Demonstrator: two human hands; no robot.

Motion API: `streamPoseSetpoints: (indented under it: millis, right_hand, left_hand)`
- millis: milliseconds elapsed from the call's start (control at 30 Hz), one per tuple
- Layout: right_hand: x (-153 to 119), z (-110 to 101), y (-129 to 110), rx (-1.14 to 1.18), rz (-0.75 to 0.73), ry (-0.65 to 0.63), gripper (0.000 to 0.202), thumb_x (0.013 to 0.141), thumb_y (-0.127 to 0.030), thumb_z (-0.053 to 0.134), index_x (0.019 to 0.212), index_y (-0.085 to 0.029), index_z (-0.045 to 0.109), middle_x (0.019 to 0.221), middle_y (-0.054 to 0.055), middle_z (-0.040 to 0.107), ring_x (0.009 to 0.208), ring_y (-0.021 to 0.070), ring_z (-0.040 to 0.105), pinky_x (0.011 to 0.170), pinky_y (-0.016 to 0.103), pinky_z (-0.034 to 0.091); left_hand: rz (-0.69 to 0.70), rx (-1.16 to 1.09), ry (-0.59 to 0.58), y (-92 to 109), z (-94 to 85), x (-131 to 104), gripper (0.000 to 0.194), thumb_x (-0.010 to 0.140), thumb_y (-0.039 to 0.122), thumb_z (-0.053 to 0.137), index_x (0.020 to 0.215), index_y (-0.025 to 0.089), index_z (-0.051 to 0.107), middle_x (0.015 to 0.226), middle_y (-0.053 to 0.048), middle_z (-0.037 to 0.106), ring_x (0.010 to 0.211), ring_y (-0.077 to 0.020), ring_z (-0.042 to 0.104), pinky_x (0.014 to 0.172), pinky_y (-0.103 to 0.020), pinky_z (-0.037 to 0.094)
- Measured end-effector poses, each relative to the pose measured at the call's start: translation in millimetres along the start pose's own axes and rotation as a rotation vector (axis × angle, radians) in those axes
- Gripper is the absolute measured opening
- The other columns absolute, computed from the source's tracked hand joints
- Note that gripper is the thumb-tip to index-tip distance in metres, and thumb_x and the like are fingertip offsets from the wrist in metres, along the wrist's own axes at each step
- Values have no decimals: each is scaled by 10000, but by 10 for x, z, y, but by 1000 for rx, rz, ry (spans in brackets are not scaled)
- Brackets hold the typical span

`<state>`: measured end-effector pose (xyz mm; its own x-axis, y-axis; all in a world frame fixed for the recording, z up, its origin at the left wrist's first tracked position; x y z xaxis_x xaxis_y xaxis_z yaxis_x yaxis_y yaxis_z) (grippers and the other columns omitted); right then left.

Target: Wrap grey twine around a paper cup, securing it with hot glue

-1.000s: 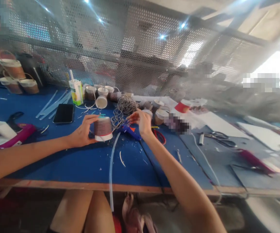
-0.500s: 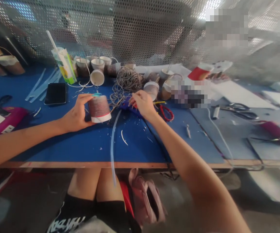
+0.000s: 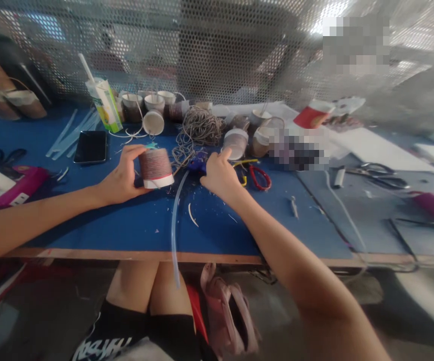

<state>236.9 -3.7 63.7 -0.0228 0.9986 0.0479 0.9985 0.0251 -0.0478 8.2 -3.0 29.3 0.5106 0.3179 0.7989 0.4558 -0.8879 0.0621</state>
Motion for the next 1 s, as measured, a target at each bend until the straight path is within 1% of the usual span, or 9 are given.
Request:
streamPoseSetpoints:
  millis: [133,200,300,367,433,533,633,800,1000]
  right_hand:
    - [-30,-12,-1,31,93,56,376,791,-174,531,1133,-18,556,1279,305,409,897,336,647,756,458,513]
    - [9,-53,51,139,64,173,309,783,-180,546,1058,-53,607,1260,268,442,964,337,627,819,474,509]
    - [47,-149,132,509,-38,403,239,725,-227,641,943,-129,634,1191,189,515,981,285,606,844,443,520]
    - [43,-173,156,869,-87,434,268,709,-345,685,906,-177,616,1103,130,581,785,205,621,724,404,549]
    - [19,-161,117,1163,-122,348,318,731,-480,640,875,-201,594,885,68,635,537,134,551,539,350,526]
    - [-51,-104,-30,1422,-195,91,349,759,-543,560,801,-197,584,510,-18,525,347,115,432,345,285,412]
    - [-134,-46,-156,1565,-241,-104,321,737,-501,625,729,-182,585,406,-48,475,268,92,367,265,250,336]
    - [-214,1,-205,1463,-242,-123,292,689,-407,750,633,-160,604,354,-44,487,258,101,438,275,234,392]
    - [-224,21,-213,1387,-231,-133,342,680,-421,790,586,-155,597,354,-34,490,274,105,469,315,249,442]
  left_hand:
    - [-22,11,43,-13,-13,8,789,818,518,654,1400,172,248,1256,-185,456,1219,-323,507,997,-533,504]
    - [-48,45,104,-29,-38,13,773,824,521,646,1394,171,259,1246,-174,465,1208,-314,511,1004,-523,497]
    - [-121,95,185,-75,-70,12,771,814,546,650,1382,182,278,1252,-159,467,1206,-299,510,1025,-499,482]
    - [-172,111,228,-111,-86,5,794,793,576,661,1374,186,284,1237,-150,474,1189,-287,519,1013,-473,490]
    - [-208,117,246,-137,-96,-2,807,780,616,652,1362,183,298,1212,-145,490,1160,-278,537,986,-450,508]
    - [-264,118,181,-165,-87,-5,783,771,663,627,1330,186,354,1191,-133,524,1133,-275,557,977,-451,510]
    - [-301,116,137,-174,-96,-4,786,760,672,633,1327,193,373,1209,-128,534,1151,-282,552,1012,-475,483]
    - [-237,145,194,-133,-139,14,785,787,641,628,1368,201,335,1247,-137,520,1195,-287,532,1039,-488,471]
    - [-216,129,259,-82,-151,33,781,801,636,613,1376,195,323,1261,-154,499,1213,-294,524,1050,-480,474]
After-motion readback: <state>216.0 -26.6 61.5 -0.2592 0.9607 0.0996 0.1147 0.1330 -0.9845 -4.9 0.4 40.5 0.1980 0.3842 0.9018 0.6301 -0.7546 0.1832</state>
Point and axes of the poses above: each hand's wrist, its own x-axis towards the middle knuckle, its own z-axis out of the palm, y = z × x, the point moved 4 cm from there along x, towards the middle knuckle
